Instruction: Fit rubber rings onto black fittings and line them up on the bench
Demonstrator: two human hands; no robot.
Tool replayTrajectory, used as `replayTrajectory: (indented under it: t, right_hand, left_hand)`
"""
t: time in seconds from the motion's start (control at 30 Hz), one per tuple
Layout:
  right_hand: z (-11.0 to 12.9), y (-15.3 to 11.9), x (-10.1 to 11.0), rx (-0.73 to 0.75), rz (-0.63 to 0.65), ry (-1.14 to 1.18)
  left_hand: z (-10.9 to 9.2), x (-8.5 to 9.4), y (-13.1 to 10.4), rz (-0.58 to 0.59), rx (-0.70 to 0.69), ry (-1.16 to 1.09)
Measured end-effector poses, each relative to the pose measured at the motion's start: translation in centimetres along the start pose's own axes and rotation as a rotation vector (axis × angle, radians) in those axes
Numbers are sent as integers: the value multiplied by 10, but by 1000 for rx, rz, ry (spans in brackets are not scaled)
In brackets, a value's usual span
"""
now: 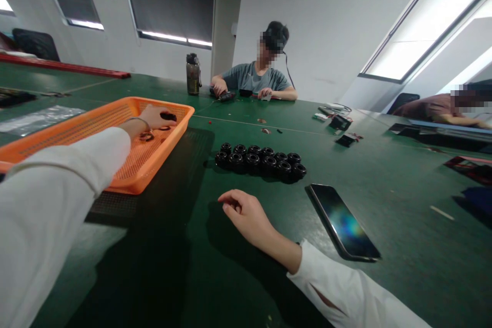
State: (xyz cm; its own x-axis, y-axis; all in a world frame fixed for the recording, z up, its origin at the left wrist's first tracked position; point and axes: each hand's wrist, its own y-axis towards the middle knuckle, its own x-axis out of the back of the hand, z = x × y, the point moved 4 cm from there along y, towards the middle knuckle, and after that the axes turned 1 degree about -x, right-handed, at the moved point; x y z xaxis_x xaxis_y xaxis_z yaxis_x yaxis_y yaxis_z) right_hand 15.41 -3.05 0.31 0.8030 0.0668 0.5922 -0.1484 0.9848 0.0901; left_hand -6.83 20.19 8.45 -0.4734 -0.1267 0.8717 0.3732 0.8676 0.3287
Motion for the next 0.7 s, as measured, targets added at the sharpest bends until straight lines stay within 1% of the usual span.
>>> replayTrajectory:
  t: [0.07, 0.1, 0.17, 0.27, 0.33, 0.4, 0.43, 0.47, 0.5, 0.53, 0.6, 0.7]
  right_hand:
    - [1, 0, 1, 13, -1, -10]
    - [1, 0, 1, 17, -4, -12]
    - [2, 0, 1, 21, -12, -5]
    - [1, 1, 1, 12, -35, 67]
    - [-2, 2, 1, -7, -78, 172]
    - [-7, 4, 4, -44, -155, 285]
    - [-10, 4, 7, -56, -209, 337]
    - [-12, 5, 10, -62, -263, 374]
    - [-15, 5, 14, -66, -329, 394]
    - [-17, 5, 18, -62, -391, 413]
    - [-21, 5, 25, -50, -488, 447]
    - [-25, 6, 32, -50, -556, 466]
  left_hand:
    - [-7, 11, 3, -48, 121, 20]
    - [-12, 16, 4, -81, 159, 23]
    - [-29, 26, 6, -118, 188, 14]
    - [-65, 35, 5, -121, 172, -18]
    - [-95, 33, -2, -62, 64, -33]
    - [-125, 23, -16, 48, -32, -19]
    - [-140, 15, -27, 124, -109, -4]
    - [-152, 6, -40, 176, -162, 30]
    - [-162, -4, -53, 222, -188, 62]
    - [-170, -16, -68, 296, -204, 81]
    - [-178, -39, -95, 402, -222, 106]
    - [-179, -66, -125, 444, -220, 141]
